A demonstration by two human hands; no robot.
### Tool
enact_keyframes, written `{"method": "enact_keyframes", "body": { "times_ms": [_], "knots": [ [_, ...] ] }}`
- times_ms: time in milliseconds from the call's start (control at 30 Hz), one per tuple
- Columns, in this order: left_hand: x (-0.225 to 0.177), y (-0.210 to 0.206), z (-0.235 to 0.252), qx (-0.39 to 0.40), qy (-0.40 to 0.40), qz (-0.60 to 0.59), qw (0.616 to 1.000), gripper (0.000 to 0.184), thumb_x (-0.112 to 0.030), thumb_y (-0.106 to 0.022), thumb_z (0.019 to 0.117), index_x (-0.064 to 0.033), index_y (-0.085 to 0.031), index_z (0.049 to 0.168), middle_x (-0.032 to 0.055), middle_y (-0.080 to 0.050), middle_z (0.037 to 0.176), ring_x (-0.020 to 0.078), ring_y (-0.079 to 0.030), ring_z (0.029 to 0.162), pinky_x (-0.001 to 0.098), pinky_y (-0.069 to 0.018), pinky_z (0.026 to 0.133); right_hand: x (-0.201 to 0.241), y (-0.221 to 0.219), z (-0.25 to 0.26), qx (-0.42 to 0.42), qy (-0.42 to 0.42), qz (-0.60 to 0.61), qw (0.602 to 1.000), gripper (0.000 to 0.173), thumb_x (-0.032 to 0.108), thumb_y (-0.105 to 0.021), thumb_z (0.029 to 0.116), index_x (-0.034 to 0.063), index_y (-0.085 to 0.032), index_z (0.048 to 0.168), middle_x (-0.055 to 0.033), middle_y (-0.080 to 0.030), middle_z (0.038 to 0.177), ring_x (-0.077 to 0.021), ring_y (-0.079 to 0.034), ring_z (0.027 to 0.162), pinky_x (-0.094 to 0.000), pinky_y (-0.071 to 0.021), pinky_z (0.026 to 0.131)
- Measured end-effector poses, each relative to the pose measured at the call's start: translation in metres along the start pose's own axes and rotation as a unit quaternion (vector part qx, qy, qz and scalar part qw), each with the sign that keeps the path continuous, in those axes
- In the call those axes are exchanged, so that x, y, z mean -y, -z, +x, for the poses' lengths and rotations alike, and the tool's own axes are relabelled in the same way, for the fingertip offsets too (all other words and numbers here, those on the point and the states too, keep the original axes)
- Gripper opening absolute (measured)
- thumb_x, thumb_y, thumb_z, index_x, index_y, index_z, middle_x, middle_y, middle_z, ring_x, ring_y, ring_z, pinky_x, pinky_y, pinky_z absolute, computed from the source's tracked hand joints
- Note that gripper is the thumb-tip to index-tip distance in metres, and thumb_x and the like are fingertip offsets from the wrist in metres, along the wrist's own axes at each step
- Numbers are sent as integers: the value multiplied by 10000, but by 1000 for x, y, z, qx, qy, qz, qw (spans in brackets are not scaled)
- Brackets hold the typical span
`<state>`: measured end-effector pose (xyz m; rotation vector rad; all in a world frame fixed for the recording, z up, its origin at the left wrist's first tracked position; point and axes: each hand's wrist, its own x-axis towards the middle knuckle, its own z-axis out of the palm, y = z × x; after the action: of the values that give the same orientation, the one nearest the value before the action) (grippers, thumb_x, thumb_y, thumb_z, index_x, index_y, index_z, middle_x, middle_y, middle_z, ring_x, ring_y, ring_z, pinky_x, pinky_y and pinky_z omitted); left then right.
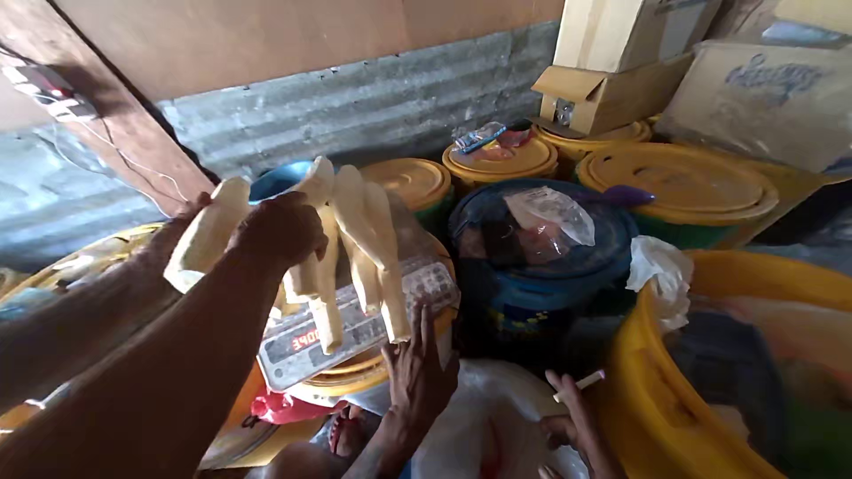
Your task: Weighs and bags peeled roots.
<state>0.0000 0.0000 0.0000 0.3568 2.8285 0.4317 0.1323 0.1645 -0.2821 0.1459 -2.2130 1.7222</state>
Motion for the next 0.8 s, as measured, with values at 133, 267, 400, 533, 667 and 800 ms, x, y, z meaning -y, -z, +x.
{"method": "enact_keyframes", "body": {
  "times_ms": [133, 267, 400, 533, 667, 800],
  "knots": [
    [59, -101, 36, -41, -49, -24, 998, 588, -191, -676, 961, 89, -489, 1443, 317, -530, 1440, 488, -556, 1261, 612, -424, 1019, 1, 0, 0, -21, -9, -4, 1000, 926, 244, -683, 929, -82, -133, 1598, -289, -315, 1603, -157, -676, 1043, -306, -589, 823],
    [121, -232, 54, -187, -126, -63, 972, 758, -493, -712, 870, -126, -514, 1503, 119, -575, 1461, 331, -577, 1300, 588, -485, 1008, -3, -6, 2, -109, -40, -9, 993, 682, 236, -628, 1001, -96, -352, 1530, -245, -526, 1461, -133, -706, 915, -297, -613, 790],
    [128, -244, 49, -134, -130, -45, 981, 690, -448, -702, 890, -125, -546, 1479, 100, -405, 1620, 306, -557, 1340, 529, -512, 1002, -4, -6, -2, -170, -87, -26, 981, 549, 131, -622, 982, -69, -476, 1472, -201, -630, 1351, -172, -713, 941, -318, -617, 788],
    [123, -226, 66, -118, -146, -5, 982, 599, -399, -680, 912, -118, -592, 1432, 86, -245, 1699, 292, -626, 1254, 479, -548, 966, 1, -9, -6, -185, -108, -12, 977, 535, 98, -601, 974, -61, -481, 1470, -184, -644, 1318, -165, -708, 896, -314, -615, 752],
    [111, -211, 82, -76, -112, 17, 991, 654, -381, -661, 925, -139, -505, 1513, 97, -130, 1725, 327, -653, 1183, 491, -565, 911, 2, -12, -11, -185, -67, -37, 980, 549, 128, -632, 970, -81, -488, 1457, -204, -640, 1317, -137, -706, 843, -287, -617, 729],
    [101, -208, 88, -60, -90, 29, 994, 693, -390, -652, 937, -126, -450, 1545, 136, -95, 1724, 351, -670, 1145, 494, -582, 885, 3, -14, -16, -184, -61, -49, 980, 579, 159, -652, 960, -64, -486, 1467, -214, -623, 1333, -159, -711, 861, -314, -624, 740]
  ]
}}
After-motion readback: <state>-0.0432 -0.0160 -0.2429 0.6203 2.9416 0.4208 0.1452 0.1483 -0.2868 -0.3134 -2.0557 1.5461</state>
